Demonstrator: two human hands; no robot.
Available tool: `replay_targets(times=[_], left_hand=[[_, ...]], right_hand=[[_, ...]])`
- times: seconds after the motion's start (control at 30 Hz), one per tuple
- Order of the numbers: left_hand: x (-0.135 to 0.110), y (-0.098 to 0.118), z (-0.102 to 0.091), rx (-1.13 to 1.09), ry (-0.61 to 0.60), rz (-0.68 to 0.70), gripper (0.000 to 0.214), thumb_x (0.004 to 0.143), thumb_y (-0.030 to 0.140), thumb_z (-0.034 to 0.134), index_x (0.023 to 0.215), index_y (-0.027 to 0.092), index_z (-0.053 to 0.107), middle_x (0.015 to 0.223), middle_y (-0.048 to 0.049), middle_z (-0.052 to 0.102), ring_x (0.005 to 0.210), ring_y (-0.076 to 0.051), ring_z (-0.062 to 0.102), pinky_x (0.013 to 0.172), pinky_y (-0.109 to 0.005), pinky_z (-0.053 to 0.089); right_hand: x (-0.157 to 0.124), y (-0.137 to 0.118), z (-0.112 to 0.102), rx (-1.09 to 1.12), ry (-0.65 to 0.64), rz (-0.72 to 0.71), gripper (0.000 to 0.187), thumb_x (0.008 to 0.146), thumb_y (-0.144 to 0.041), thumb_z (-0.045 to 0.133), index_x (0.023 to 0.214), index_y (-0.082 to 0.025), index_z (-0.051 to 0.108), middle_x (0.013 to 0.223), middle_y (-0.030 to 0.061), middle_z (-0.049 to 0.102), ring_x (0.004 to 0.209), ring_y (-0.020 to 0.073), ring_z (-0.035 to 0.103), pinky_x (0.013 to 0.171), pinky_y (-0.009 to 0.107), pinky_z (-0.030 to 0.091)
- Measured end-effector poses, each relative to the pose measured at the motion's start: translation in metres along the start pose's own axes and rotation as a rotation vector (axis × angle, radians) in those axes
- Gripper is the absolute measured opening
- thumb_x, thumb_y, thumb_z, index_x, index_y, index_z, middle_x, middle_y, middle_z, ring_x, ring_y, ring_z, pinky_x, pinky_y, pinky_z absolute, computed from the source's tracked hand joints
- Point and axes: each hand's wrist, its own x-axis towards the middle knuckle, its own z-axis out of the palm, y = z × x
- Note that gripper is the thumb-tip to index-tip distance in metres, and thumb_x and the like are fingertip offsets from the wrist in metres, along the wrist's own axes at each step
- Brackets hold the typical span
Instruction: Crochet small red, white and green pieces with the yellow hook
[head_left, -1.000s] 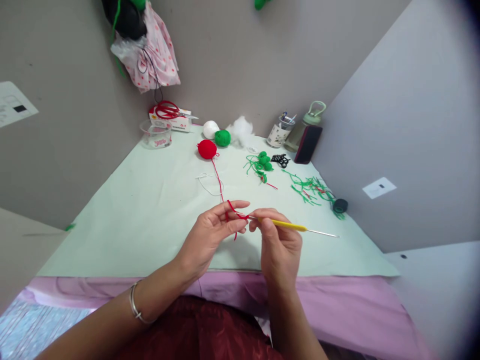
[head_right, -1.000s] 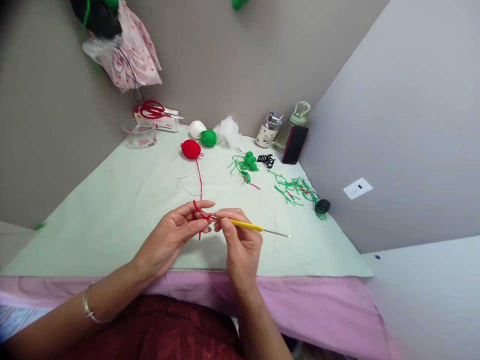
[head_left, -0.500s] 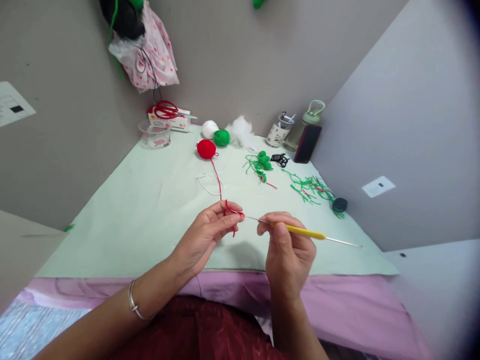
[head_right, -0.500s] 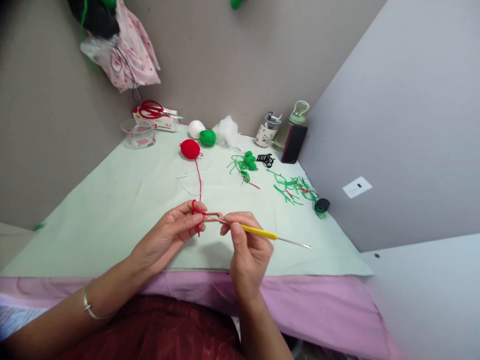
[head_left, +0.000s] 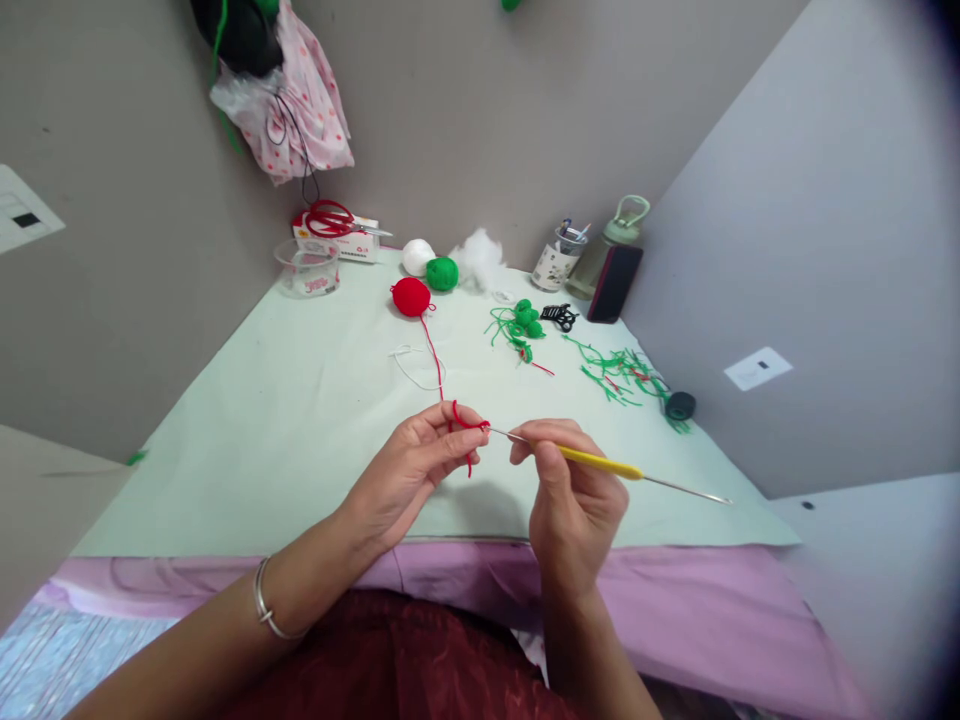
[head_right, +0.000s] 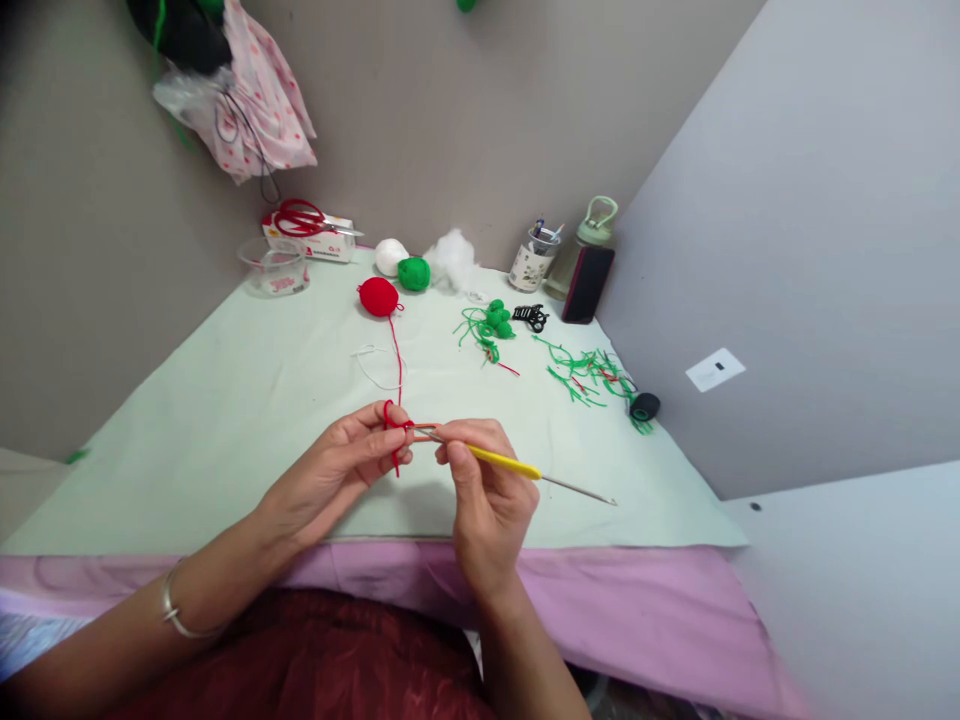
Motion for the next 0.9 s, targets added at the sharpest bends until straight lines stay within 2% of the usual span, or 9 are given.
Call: replay_targets(times=[0.3, 0.53, 0.67, 0.73, 0.8, 0.83, 0.9], left_hand=[[-0.002, 0.001, 0.003, 0.036, 0.014, 0.002, 0.018, 0.078, 0.023, 0.090, 0.087, 0.018, 0.075, 0.085, 0.0022, 0.068, 0.076, -0.009, 0.060, 0.076, -0.023, 0.047], [-0.004, 0.000, 0.005, 0.089, -0.002, 0.005, 0.052, 0.076, 0.022, 0.093, 0.122, 0.020, 0.070, 0.079, 0.0018, 0.071, 0.078, -0.011, 0.062, 0.081, -0.025, 0.046], [-0.004, 0.001, 0.005, 0.165, -0.015, 0.005, 0.066, 0.074, 0.028, 0.094, 0.134, 0.022, 0.065, 0.080, 0.0025, 0.070, 0.075, -0.012, 0.059, 0.079, -0.027, 0.045], [-0.004, 0.005, 0.003, 0.251, -0.055, 0.010, 0.060, 0.074, 0.031, 0.094, 0.127, 0.022, 0.069, 0.081, 0.0024, 0.069, 0.076, -0.014, 0.059, 0.080, -0.029, 0.045], [-0.005, 0.013, 0.000, 0.401, -0.110, 0.058, 0.038, 0.079, 0.038, 0.089, 0.110, 0.021, 0.076, 0.082, 0.0007, 0.068, 0.078, -0.016, 0.058, 0.080, -0.029, 0.044], [-0.006, 0.018, -0.002, 0.492, -0.131, 0.099, 0.029, 0.083, 0.043, 0.085, 0.100, 0.020, 0.078, 0.082, -0.0003, 0.067, 0.078, -0.016, 0.057, 0.079, -0.029, 0.043], [-0.008, 0.031, -0.008, 0.658, -0.138, 0.187, 0.034, 0.091, 0.053, 0.074, 0.084, 0.019, 0.076, 0.080, -0.0015, 0.066, 0.075, -0.016, 0.053, 0.075, -0.029, 0.040]], right_hand=[[-0.001, 0.001, -0.001, -0.040, -0.005, -0.022, 0.020, 0.101, -0.016, 0.062, 0.100, -0.026, 0.079, 0.085, -0.0001, 0.073, 0.072, 0.0135, 0.065, 0.066, 0.029, 0.053], [-0.003, 0.004, 0.002, 0.087, -0.125, 0.054, 0.018, 0.100, -0.020, 0.065, 0.100, -0.028, 0.081, 0.094, 0.0027, 0.078, 0.087, 0.0174, 0.070, 0.073, 0.030, 0.057], [-0.003, 0.007, 0.005, 0.100, -0.111, 0.124, 0.012, 0.098, -0.026, 0.070, 0.096, -0.026, 0.081, 0.089, 0.0036, 0.076, 0.088, 0.0190, 0.070, 0.076, 0.033, 0.059], [-0.001, 0.010, 0.003, 0.206, -0.113, 0.221, 0.012, 0.097, -0.031, 0.071, 0.093, -0.025, 0.080, 0.086, 0.0032, 0.073, 0.081, 0.0172, 0.068, 0.072, 0.030, 0.058], [0.003, 0.011, -0.003, 0.408, -0.132, 0.331, 0.016, 0.097, -0.036, 0.071, 0.088, -0.024, 0.077, 0.078, 0.0010, 0.067, 0.069, 0.0140, 0.061, 0.058, 0.025, 0.053], [0.006, 0.011, -0.008, 0.523, -0.142, 0.368, 0.018, 0.097, -0.038, 0.071, 0.086, -0.024, 0.074, 0.073, -0.0006, 0.061, 0.062, 0.0122, 0.055, 0.050, 0.022, 0.047], [0.011, 0.010, -0.023, 0.710, -0.163, 0.378, 0.019, 0.098, -0.039, 0.070, 0.084, -0.025, 0.069, 0.066, -0.0043, 0.049, 0.050, 0.0103, 0.037, 0.036, 0.019, 0.032]])
